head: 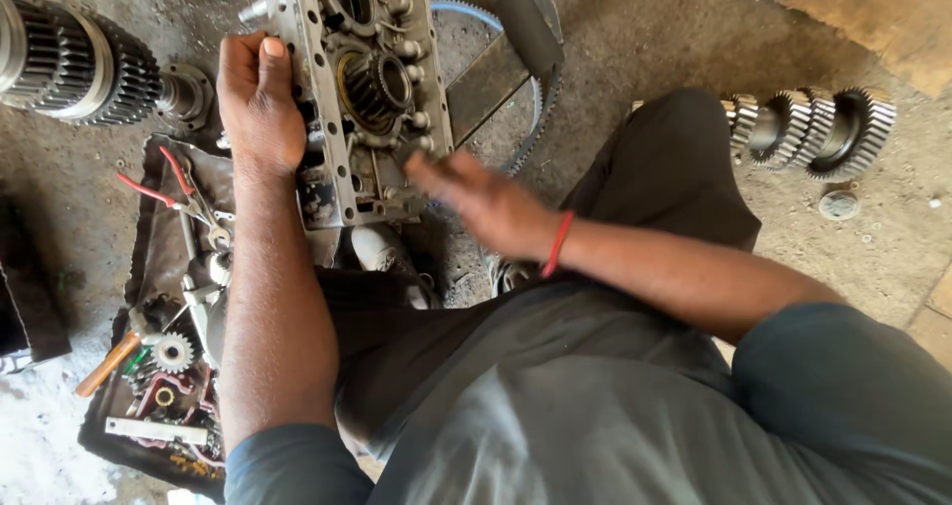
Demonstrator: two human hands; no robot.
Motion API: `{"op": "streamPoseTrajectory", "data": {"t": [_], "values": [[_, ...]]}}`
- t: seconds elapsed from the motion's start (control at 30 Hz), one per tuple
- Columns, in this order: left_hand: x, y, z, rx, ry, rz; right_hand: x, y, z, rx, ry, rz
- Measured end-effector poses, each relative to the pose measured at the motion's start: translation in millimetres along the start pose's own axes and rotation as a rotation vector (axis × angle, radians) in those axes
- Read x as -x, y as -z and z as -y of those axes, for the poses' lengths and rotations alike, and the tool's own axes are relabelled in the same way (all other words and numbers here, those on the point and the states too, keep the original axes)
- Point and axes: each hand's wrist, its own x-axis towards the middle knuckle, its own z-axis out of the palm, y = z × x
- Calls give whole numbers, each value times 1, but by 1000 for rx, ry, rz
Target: The person scrubs a disassembled mechanical housing with a sanding block, focusing on the internal surfaces and edges. They rotate the part to access different areas and continue scrubbing throughout the clip.
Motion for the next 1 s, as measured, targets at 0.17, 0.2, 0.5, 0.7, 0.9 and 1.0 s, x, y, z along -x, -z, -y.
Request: {"op": "streamPoseTrajectory", "data": {"t": [0.17, 0.2, 0.5, 0.7, 0.9, 1.0], "values": [[0, 0, 1, -47, -43, -11, -15, 0, -72, -497, -576, -260], [0, 1, 1, -73, -29, -20, -17, -4, -79, -712, -777, -270], [-2, 3, -1, -105, -30, -16, -59, -1, -65, -546, -496, -333], [0, -3, -21, -60, -1, -38, -147, 7, -62, -486, -541, -395], [-5, 23, -6, -314, -25, -26, -171, -4, -53, -556, -601, -412], [-19, 64, 33, -441, 37, -245, -174, -4, -51, -598, -632, -404]]}}
